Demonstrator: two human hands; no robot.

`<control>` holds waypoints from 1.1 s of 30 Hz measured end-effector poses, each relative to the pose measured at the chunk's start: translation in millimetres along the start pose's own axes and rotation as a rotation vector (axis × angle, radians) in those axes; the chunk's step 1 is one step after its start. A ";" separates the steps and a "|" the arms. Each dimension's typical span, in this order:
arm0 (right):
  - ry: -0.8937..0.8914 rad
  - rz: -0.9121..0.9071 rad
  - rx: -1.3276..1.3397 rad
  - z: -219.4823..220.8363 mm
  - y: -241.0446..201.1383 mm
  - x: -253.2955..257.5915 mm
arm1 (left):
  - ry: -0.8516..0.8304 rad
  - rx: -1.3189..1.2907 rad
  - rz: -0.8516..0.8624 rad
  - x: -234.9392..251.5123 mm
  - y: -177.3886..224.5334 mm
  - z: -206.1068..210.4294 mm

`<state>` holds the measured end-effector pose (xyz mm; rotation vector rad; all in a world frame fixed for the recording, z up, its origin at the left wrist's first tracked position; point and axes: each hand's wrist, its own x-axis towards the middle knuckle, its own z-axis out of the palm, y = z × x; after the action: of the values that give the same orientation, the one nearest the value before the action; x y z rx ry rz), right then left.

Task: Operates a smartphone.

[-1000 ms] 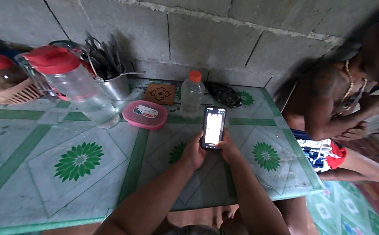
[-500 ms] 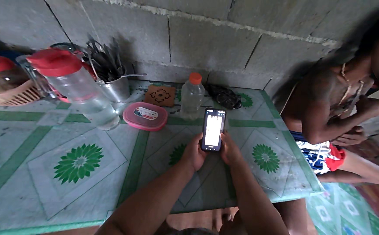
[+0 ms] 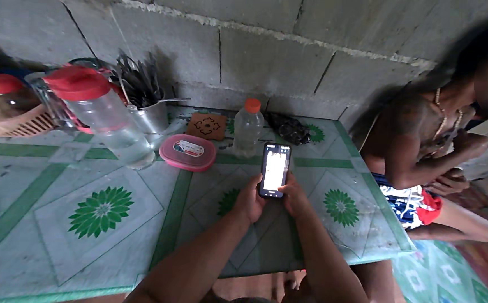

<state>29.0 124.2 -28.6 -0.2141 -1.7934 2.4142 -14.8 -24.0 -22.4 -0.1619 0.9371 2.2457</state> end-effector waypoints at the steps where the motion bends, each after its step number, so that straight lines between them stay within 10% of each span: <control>1: 0.003 0.004 -0.013 0.1 -0.5 0.4 | 0.004 0.001 0.003 -0.2 0.1 0.3; 33: -0.021 0.031 -0.084 0.1 -1.0 -3.4 | 0.030 -0.013 0.007 1.2 -1.1 -1.3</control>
<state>32.4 123.8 -27.5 -0.2270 -1.9166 2.3733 -15.2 -23.6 -24.4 -0.1987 0.9398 2.2617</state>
